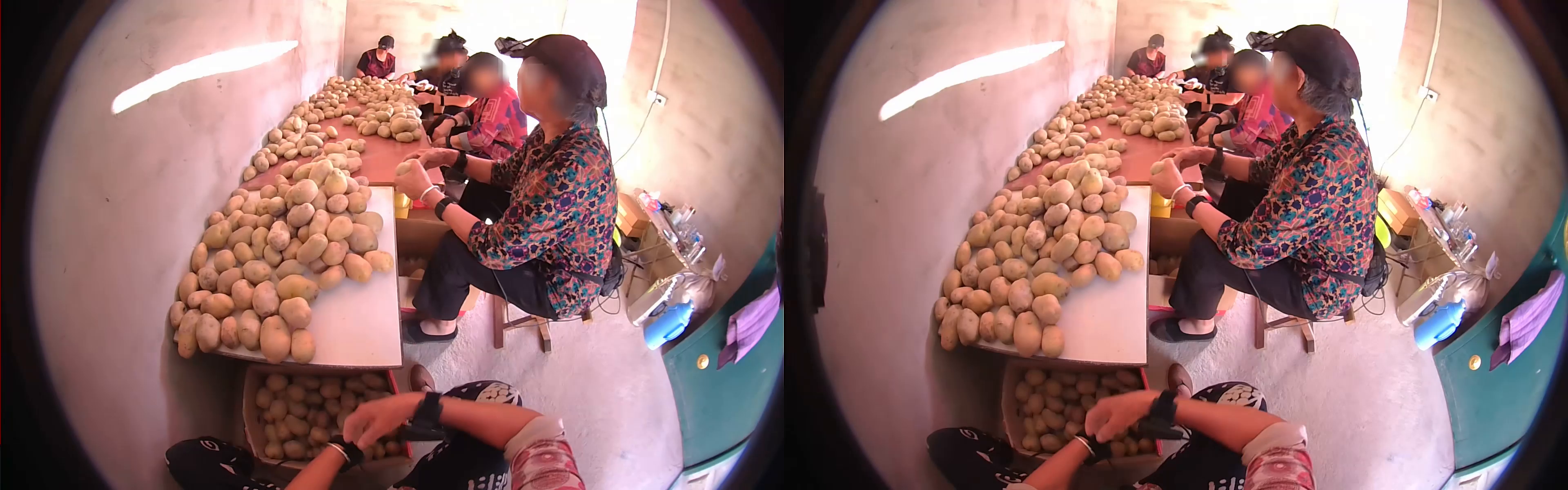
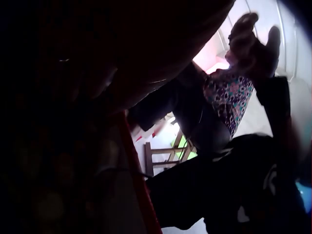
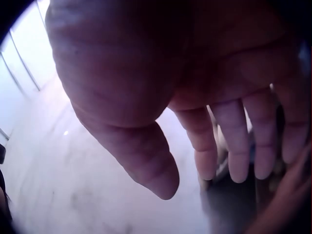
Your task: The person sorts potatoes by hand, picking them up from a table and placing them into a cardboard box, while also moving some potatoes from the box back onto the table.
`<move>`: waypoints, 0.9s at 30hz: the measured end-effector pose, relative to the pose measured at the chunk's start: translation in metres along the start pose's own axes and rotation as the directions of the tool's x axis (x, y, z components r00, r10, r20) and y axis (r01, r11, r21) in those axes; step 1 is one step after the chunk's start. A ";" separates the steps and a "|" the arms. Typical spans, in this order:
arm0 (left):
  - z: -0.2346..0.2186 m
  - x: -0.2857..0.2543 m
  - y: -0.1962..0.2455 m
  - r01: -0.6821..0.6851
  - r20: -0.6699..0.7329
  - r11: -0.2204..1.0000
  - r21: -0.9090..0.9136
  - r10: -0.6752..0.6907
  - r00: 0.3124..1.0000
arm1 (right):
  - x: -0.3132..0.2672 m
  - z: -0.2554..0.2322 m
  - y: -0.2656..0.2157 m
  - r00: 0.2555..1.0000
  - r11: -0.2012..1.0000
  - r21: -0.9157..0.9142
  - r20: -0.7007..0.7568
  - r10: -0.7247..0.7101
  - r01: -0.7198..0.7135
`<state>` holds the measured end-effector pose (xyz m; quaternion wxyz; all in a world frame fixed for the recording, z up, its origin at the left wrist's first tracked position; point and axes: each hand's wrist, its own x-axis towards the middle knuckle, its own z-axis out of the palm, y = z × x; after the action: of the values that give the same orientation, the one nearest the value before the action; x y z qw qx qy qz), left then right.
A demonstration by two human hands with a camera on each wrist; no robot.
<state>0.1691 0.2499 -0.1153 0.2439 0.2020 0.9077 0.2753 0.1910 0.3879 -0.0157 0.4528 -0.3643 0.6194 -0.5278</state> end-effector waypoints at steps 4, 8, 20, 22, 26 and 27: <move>0.015 0.025 0.002 -0.011 -0.017 1.000 -0.002 0.011 1.000 | 0.004 0.026 0.001 0.976 0.818 -0.534 -0.166 0.145 -0.212; 0.014 0.071 0.014 -0.083 -0.040 0.996 0.028 0.084 0.996 | 0.024 0.013 0.003 0.946 0.802 -0.590 -0.304 -0.116 -0.091; 0.061 0.135 0.033 -0.218 -0.133 0.972 -0.083 0.206 0.969 | 0.000 -0.018 -0.022 0.860 0.905 -0.425 -0.466 -0.210 -0.009; 0.066 0.137 0.031 -0.224 -0.166 0.968 -0.109 0.205 0.965 | 0.002 -0.020 -0.021 0.886 0.896 -0.442 -0.429 -0.176 -0.036; 0.077 0.150 0.041 -0.272 -0.223 0.951 -0.148 0.236 0.946 | 0.008 -0.027 -0.017 0.819 0.907 -0.419 -0.507 -0.268 0.037; 0.078 0.151 0.041 -0.281 -0.235 0.948 -0.151 0.242 0.941 | 0.014 -0.029 -0.014 0.784 0.897 -0.438 -0.534 -0.317 0.065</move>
<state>0.1008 0.3884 -0.1982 0.1235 0.2673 0.8645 0.4073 0.1593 0.3820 -0.0033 0.0963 -0.3272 0.7818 -0.5221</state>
